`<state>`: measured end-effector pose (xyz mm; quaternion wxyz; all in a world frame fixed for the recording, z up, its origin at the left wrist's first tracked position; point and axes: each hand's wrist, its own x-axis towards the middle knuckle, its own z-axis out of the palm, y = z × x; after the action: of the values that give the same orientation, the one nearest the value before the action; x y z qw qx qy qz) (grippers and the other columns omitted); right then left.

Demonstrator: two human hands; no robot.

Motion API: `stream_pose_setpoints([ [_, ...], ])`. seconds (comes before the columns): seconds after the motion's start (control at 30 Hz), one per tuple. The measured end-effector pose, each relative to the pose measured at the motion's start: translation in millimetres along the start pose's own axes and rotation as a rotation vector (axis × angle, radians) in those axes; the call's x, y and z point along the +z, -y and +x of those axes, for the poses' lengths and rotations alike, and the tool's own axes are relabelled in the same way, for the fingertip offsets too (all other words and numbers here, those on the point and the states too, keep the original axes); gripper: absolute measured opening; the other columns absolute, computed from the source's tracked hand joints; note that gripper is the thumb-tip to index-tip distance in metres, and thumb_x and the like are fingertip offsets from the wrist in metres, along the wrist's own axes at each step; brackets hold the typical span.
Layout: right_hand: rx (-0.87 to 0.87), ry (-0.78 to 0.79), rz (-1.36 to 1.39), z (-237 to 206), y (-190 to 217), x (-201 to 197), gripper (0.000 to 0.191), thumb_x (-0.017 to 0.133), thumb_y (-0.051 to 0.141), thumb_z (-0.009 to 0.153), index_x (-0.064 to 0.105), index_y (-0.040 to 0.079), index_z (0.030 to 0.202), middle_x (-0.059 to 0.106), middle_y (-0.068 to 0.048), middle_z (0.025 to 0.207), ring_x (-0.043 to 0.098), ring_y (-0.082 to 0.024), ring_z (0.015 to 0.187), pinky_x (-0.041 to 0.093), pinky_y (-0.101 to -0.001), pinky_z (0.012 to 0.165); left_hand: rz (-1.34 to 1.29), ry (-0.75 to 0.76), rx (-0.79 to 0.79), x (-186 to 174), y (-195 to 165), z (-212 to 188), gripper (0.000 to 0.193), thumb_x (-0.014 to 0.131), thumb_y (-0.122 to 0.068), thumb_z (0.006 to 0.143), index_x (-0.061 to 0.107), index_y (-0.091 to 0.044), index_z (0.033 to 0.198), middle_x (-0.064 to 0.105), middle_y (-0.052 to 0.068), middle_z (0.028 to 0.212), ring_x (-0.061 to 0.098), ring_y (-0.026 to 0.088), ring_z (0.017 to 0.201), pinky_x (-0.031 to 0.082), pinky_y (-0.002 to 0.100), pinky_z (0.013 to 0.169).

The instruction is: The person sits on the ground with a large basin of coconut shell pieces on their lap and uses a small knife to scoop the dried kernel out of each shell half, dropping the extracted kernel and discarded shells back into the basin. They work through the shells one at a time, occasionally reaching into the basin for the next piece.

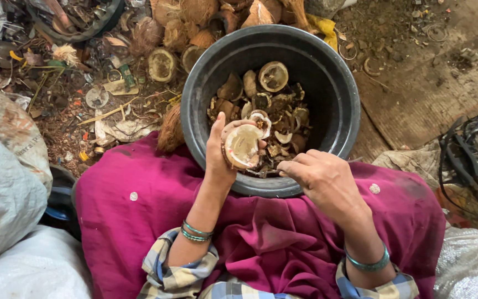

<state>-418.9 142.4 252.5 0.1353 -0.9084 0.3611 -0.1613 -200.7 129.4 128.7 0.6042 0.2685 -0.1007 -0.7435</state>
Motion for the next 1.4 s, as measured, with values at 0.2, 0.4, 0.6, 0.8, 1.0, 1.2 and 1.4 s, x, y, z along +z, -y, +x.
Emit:
stream_pose_setpoints([
  [0.2, 0.055, 0.049, -0.128, 0.9, 14.0, 1.3, 0.027, 0.062, 0.005, 0.078, 0.073, 0.010, 0.101, 0.066, -0.006, 0.078, 0.062, -0.025, 0.078, 0.049, -0.0397, 0.072, 0.050, -0.129, -0.014, -2.5, 7.3, 4.8, 0.076, 0.037, -0.068, 0.103, 0.068, 0.001, 0.107, 0.075, 0.016, 0.087, 0.073, 0.027, 0.067, 0.060, 0.036, 0.055],
  [0.4, 0.001, 0.028, -0.005, 4.0, -1.2, -1.5, 0.018, 0.068, 0.010, 0.082, 0.074, 0.011, 0.099, 0.070, -0.004, 0.081, 0.065, -0.024, 0.079, 0.051, -0.0380, 0.071, -0.056, 0.057, -0.268, -7.8, 8.6, 12.7, 0.089, 0.034, -0.074, 0.099, 0.068, 0.007, 0.109, 0.074, 0.024, 0.090, 0.074, 0.037, 0.075, 0.064, 0.047, 0.065],
  [0.6, -0.011, 0.019, 0.044, -3.1, -9.5, -15.7, 0.025, 0.071, 0.011, 0.078, 0.077, 0.012, 0.103, 0.073, -0.004, 0.085, 0.067, -0.024, 0.080, 0.053, -0.0377, 0.069, -0.346, 0.196, -0.413, -22.1, 5.9, 17.9, 0.098, 0.036, -0.081, 0.097, 0.067, 0.010, 0.115, 0.071, 0.034, 0.102, 0.072, 0.049, 0.085, 0.063, 0.054, 0.071],
  [0.8, -0.043, 0.031, 0.043, -1.5, -5.1, -15.2, 0.028, 0.068, 0.009, 0.077, 0.076, 0.010, 0.104, 0.073, -0.005, 0.089, 0.068, -0.025, 0.084, 0.053, -0.0388, 0.071, -0.355, 0.260, -0.464, -26.8, 4.2, 17.0, 0.103, 0.034, -0.084, 0.094, 0.067, 0.012, 0.116, 0.070, 0.036, 0.103, 0.072, 0.052, 0.087, 0.063, 0.053, 0.076],
  [1.0, -0.060, 0.051, 0.063, -0.3, -0.5, -13.1, 0.026, 0.067, 0.010, 0.078, 0.075, 0.009, 0.103, 0.073, -0.005, 0.090, 0.067, -0.025, 0.085, 0.052, -0.0391, 0.072, -0.313, 0.335, -0.459, -17.2, 2.3, 12.9, 0.105, 0.029, -0.082, 0.098, 0.066, 0.015, 0.111, 0.070, 0.036, 0.103, 0.072, 0.051, 0.088, 0.064, 0.054, 0.080],
  [1.2, -0.035, 0.110, 0.023, -1.8, 6.8, -16.2, 0.025, 0.065, 0.009, 0.079, 0.075, 0.009, 0.101, 0.072, -0.003, 0.089, 0.065, -0.024, 0.083, 0.051, -0.0375, 0.072, -0.108, 0.312, -0.441, -12.5, 1.4, 7.5, 0.106, 0.026, -0.079, 0.100, 0.067, 0.018, 0.108, 0.072, 0.035, 0.097, 0.074, 0.045, 0.082, 0.064, 0.048, 0.073],
  [1.4, -0.022, 0.152, -0.095, -2.5, 19.5, -11.6, 0.025, 0.060, 0.012, 0.082, 0.073, 0.009, 0.103, 0.066, -0.004, 0.083, 0.062, -0.024, 0.081, 0.049, -0.0387, 0.073, -0.021, 0.265, -0.405, -14.8, 13.1, 12.2, 0.103, 0.029, -0.077, 0.105, 0.069, 0.018, 0.104, 0.073, 0.028, 0.094, 0.074, 0.040, 0.078, 0.064, 0.046, 0.073],
])
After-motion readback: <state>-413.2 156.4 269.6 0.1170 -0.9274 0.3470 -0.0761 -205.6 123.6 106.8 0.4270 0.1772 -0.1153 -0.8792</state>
